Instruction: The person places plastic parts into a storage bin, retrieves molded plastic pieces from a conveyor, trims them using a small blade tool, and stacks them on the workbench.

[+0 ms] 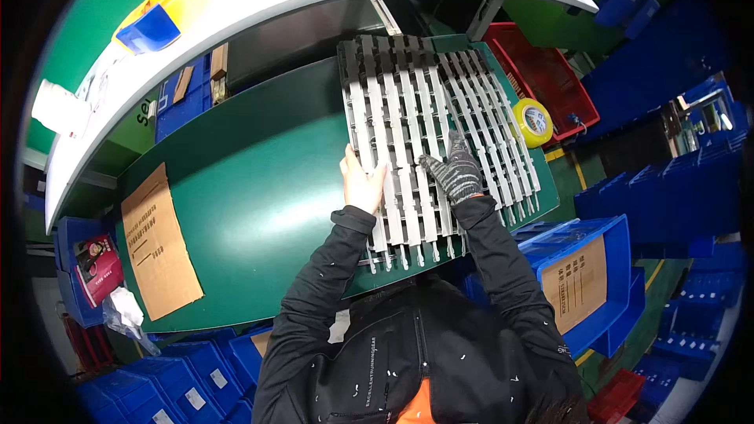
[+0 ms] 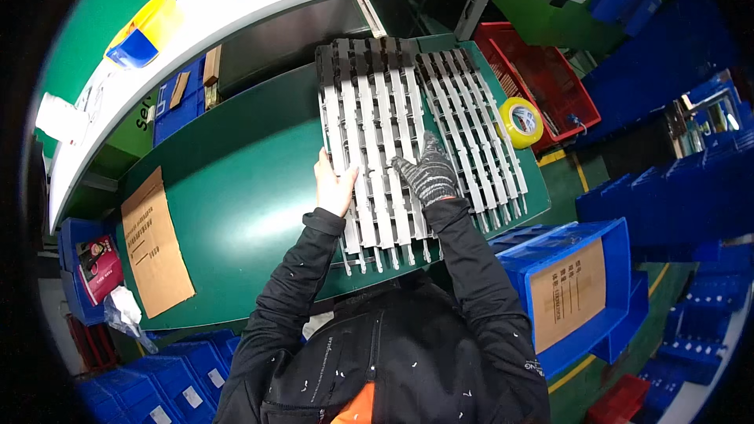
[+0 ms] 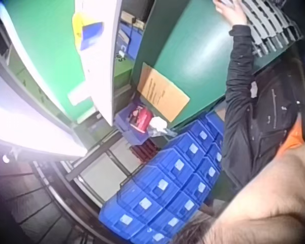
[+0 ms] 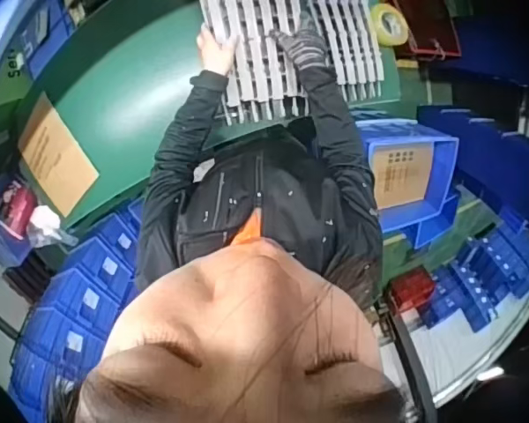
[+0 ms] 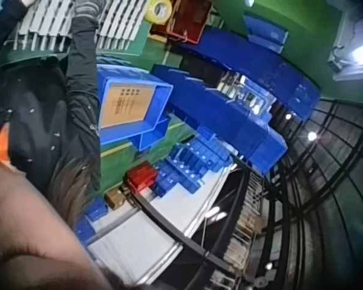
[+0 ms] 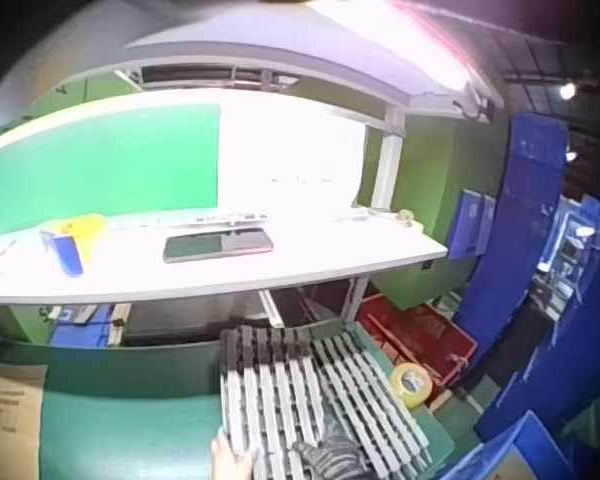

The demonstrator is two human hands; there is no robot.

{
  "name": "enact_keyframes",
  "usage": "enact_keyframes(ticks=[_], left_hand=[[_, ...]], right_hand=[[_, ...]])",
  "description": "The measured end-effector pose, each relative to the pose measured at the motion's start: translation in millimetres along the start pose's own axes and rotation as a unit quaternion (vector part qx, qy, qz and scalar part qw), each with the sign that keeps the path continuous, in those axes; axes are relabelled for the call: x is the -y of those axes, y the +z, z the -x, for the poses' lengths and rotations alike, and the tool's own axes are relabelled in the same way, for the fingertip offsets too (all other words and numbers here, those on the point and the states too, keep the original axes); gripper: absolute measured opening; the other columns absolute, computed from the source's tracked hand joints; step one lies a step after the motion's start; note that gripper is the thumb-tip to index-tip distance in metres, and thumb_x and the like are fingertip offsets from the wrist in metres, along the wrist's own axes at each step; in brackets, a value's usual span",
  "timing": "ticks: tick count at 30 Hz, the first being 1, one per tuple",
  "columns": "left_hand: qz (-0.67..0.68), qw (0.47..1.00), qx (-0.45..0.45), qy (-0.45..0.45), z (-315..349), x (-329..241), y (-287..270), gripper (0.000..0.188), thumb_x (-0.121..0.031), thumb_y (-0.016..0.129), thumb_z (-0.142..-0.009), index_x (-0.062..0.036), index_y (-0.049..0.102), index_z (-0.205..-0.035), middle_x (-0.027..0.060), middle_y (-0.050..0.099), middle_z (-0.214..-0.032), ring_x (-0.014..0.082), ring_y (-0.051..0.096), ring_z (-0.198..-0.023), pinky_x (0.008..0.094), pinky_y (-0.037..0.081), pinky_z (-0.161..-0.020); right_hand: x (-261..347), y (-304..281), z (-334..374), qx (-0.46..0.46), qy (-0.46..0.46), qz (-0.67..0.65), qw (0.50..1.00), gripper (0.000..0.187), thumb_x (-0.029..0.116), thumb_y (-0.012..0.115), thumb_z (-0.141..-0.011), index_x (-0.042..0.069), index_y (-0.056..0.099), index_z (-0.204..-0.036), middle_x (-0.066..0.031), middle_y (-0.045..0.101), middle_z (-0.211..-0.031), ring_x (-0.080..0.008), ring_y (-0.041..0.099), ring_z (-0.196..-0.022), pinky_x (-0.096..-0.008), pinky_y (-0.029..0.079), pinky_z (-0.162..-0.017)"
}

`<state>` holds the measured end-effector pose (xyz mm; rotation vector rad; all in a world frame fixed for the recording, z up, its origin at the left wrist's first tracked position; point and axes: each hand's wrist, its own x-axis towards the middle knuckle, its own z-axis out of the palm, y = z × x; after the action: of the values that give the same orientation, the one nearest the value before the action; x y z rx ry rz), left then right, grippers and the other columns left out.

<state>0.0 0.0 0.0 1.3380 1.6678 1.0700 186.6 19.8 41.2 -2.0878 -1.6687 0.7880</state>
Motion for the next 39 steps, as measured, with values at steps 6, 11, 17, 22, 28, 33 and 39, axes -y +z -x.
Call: enact_keyframes(ticks=[6,11,17,22,28,33,39], left_hand=[[-0.039,0.999,-0.001,-0.038,13.3,46.4,-2.6,0.076,-0.018,0.065,-0.071,0.0108,0.020,-0.126,0.0278,0.035,-0.117,0.0387,0.040,-0.107,0.0362,0.035,-0.092],[-0.008,1.000,-0.025,0.013,31.8,22.5,-27.5,0.075,-0.021,0.063,-0.073,0.0111,0.021,-0.126,0.0271,0.036,-0.117,0.0388,0.042,-0.106,0.0360,0.036,-0.091],[0.045,0.997,0.015,0.054,85.2,-53.3,17.1,0.077,-0.017,0.063,-0.073,0.0076,0.016,-0.129,0.0254,0.032,-0.119,0.0374,0.043,-0.106,0.0351,0.039,-0.089],[0.060,0.985,0.087,0.140,81.4,-78.8,34.0,0.079,-0.021,0.061,-0.073,0.0094,0.013,-0.129,0.0290,0.030,-0.120,0.0398,0.037,-0.111,0.0366,0.032,-0.095],[-0.023,0.979,-0.019,0.203,44.4,-41.9,31.5,0.075,-0.016,0.064,-0.072,0.0096,0.020,-0.127,0.0324,0.034,-0.118,0.0426,0.040,-0.107,0.0394,0.035,-0.091],[-0.002,0.977,0.063,0.202,44.0,-68.1,78.6,0.073,-0.016,0.063,-0.073,0.0102,0.021,-0.126,0.0290,0.035,-0.115,0.0406,0.042,-0.104,0.0371,0.037,-0.089],[0.011,0.946,0.258,0.197,31.3,-131.7,229.4,0.076,-0.021,0.063,-0.073,0.0103,0.018,-0.127,0.0316,0.035,-0.116,0.0416,0.038,-0.108,0.0384,0.033,-0.093]], right_hand=[[-14.0,52.8,3.7,0.038,0.056,0.069,0.995,0.086,0.044,0.066,-0.068,0.001,0.026,-0.131,-0.0218,0.035,-0.129,-0.0326,0.036,-0.119,-0.0353,0.031,-0.099],[-10.8,49.6,29.8,-0.041,-0.015,-0.107,0.993,0.074,0.027,0.074,-0.066,-0.001,0.036,-0.122,-0.0204,0.049,-0.114,-0.0271,0.048,-0.107,-0.0329,0.038,-0.092],[-58.8,-35.1,84.1,-0.161,-0.093,-0.071,0.980,0.067,0.012,0.070,-0.069,-0.001,0.034,-0.123,-0.0153,0.054,-0.107,-0.0192,0.055,-0.090,-0.0291,0.045,-0.079],[-57.0,-62.5,106.3,-0.212,-0.050,-0.199,0.955,0.058,0.002,0.063,-0.072,0.000,0.034,-0.121,-0.0133,0.053,-0.107,-0.0203,0.055,-0.091,-0.0313,0.047,-0.077],[-52.7,-35.8,60.2,-0.182,0.002,-0.014,0.983,0.075,0.040,0.067,-0.068,-0.003,0.038,-0.121,-0.0262,0.048,-0.114,-0.0364,0.047,-0.106,-0.0366,0.039,-0.088],[-82.3,-70.0,70.0,-0.217,0.090,0.000,0.972,0.074,0.036,0.068,-0.069,-0.002,0.036,-0.124,-0.0239,0.045,-0.120,-0.0338,0.042,-0.113,-0.0347,0.034,-0.095],[-221.1,-146.5,55.3,-0.338,0.158,-0.075,0.925,0.070,0.031,0.069,-0.069,-0.002,0.038,-0.122,-0.0245,0.050,-0.113,-0.0346,0.049,-0.106,-0.0363,0.038,-0.090]])
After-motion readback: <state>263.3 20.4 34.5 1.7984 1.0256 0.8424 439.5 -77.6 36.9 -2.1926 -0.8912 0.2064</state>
